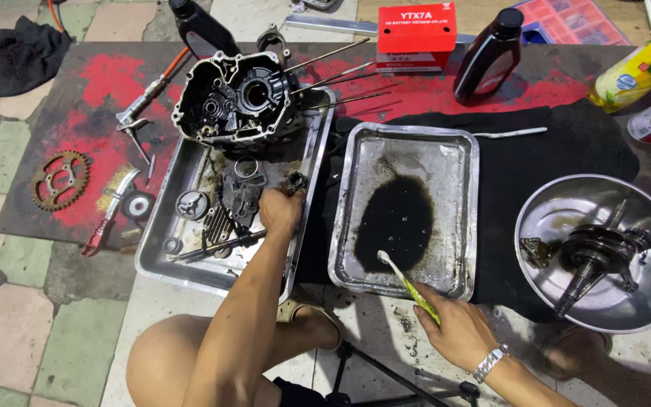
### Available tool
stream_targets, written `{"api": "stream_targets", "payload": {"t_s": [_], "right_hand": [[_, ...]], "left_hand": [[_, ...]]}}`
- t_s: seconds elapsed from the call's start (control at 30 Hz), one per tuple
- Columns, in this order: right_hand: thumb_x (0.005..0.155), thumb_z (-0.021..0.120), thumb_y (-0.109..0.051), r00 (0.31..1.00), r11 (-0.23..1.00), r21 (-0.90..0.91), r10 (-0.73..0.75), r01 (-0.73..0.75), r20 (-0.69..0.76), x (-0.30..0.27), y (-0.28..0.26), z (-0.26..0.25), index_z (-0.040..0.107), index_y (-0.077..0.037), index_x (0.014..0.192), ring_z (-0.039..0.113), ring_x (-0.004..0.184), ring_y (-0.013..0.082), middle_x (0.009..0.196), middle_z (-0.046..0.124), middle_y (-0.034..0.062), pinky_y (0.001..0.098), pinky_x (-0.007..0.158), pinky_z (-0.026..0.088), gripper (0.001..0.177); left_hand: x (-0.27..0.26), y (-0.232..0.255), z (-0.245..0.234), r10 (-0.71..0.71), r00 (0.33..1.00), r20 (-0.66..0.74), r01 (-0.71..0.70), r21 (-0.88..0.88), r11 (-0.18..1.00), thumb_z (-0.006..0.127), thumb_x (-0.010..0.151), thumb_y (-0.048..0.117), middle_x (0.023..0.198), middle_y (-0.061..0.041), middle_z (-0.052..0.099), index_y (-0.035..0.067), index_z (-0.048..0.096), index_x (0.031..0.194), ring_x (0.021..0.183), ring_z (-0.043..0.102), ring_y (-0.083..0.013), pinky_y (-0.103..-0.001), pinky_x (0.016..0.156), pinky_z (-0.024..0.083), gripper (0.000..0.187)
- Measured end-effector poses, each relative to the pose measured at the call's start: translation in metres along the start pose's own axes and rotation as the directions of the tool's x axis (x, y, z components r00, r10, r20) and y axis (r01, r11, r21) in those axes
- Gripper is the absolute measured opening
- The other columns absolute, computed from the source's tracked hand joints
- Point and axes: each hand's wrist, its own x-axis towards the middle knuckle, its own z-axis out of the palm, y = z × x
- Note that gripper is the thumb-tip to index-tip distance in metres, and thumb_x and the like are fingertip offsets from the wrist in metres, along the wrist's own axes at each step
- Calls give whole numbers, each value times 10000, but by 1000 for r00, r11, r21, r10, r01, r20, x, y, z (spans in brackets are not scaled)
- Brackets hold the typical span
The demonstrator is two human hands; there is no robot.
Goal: The person scrubs small engine components with a toothbrush in a tray of dark liquid, then places the cleaned parts into a second tray. The person repeats this process for several small metal parts.
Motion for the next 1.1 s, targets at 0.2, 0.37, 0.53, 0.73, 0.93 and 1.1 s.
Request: {"api": "stream_targets", "payload": {"t_s": [0.2,0.37,0.53,0.73,0.93,1.1], "right_hand": [[926,584,-342,993,996,45,-68,73,-94,-7,-4,-14,498,-285,1468,678,580,353,580,663,178,490,725,568,552],[930,572,-333,997,999,46,-16,20,-73,-10,2,-18,503,-299,1466,717,677,388,647,697,207,493,790,572,541],[918,591,-322,989,999,18,-23,26,-149,-3,18,-13,537,-256,1427,734,821,403,799,751,202,528,855,556,516],[904,599,-290,966,1000,5,-21,23,-258,-3,32,-9,594,-236,1355,714,871,429,909,746,214,560,841,552,454],[916,596,-280,952,1000,24,-3,11,-305,-3,27,-10,544,-256,1423,704,809,446,851,727,234,568,799,550,511],[945,568,-273,963,998,54,-16,32,-268,2,24,-11,505,-262,1468,730,708,399,738,732,203,525,775,572,527]], "left_hand": [[30,-32,38,-63,997,43,72,-252,965,859,722,292,848,-178,792,14,809,892,786,773,-292,-390,783,579,330],[18,-34,25,67,998,11,-59,-376,925,834,805,197,828,-149,769,19,790,932,714,748,-241,-373,694,562,223],[-49,7,-26,676,690,-259,-723,-203,660,765,847,128,894,-122,741,40,752,945,790,725,-274,-383,712,562,132],[-117,34,-43,909,417,15,-909,-20,417,739,853,115,879,-103,693,66,730,905,853,677,-330,-452,733,549,72],[-153,15,9,829,495,261,-866,73,494,689,863,163,916,-123,710,71,722,890,883,683,-348,-474,764,556,101],[-165,14,25,793,534,294,-843,108,528,693,870,170,953,-124,710,75,711,916,955,682,-341,-465,825,554,107]]}}
